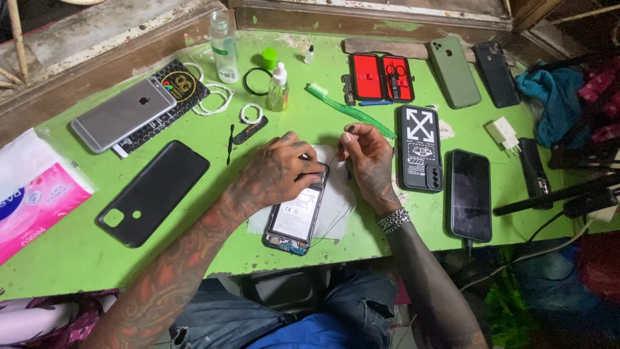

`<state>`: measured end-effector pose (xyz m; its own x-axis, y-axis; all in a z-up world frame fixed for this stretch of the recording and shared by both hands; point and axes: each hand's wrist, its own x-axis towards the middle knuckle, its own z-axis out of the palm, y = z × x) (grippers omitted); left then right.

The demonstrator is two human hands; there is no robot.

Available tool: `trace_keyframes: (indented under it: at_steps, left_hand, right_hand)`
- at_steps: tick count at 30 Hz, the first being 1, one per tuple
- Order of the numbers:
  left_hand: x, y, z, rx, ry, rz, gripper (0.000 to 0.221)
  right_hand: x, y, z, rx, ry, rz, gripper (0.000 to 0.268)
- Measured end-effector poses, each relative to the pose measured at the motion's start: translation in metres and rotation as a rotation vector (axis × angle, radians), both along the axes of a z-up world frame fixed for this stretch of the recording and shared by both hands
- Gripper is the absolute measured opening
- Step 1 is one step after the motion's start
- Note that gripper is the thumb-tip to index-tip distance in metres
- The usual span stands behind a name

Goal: Disassembling a smartphone to access internal components for repair, specifically removing the battery and screen assembly.

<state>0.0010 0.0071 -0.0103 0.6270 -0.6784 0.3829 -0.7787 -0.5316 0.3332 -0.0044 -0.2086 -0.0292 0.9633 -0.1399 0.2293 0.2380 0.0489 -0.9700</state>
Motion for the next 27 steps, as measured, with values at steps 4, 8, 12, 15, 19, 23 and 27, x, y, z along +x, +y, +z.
trace_keyframes:
  at_steps: [4, 8, 12, 15, 19, 23, 27]
  left_hand:
    - [0.001, 0.000, -0.002, -0.005, -0.002, 0.002, 0.016]
    - [0.000, 0.000, -0.002, -0.017, 0.003, -0.001, 0.016]
    - [0.001, 0.001, -0.001, -0.006, -0.005, -0.005, 0.016]
    - [0.000, 0.001, 0.003, -0.005, 0.004, -0.008, 0.016]
    - [0.001, 0.001, 0.002, 0.008, 0.011, -0.008, 0.016]
    - [0.000, 0.001, 0.000, 0.017, 0.001, 0.002, 0.016]
    - [-0.002, 0.002, 0.004, 0.029, -0.003, 0.012, 0.017]
  right_hand:
    - [0.000, 0.000, 0.001, 0.000, -0.002, 0.003, 0.017]
    - [0.000, -0.001, -0.001, 0.001, 0.000, 0.005, 0.017]
    - [-0.002, 0.002, 0.003, 0.009, -0.017, 0.014, 0.017]
    - [-0.003, 0.002, 0.004, 0.002, -0.039, 0.025, 0.016]
    - [-0.003, 0.002, 0.005, -0.043, -0.104, 0.033, 0.017]
    - [-0.013, 0.006, 0.019, -0.196, -0.205, 0.018, 0.017]
    - [-0.019, 0.004, 0.019, -0.326, -0.269, 0.026, 0.020]
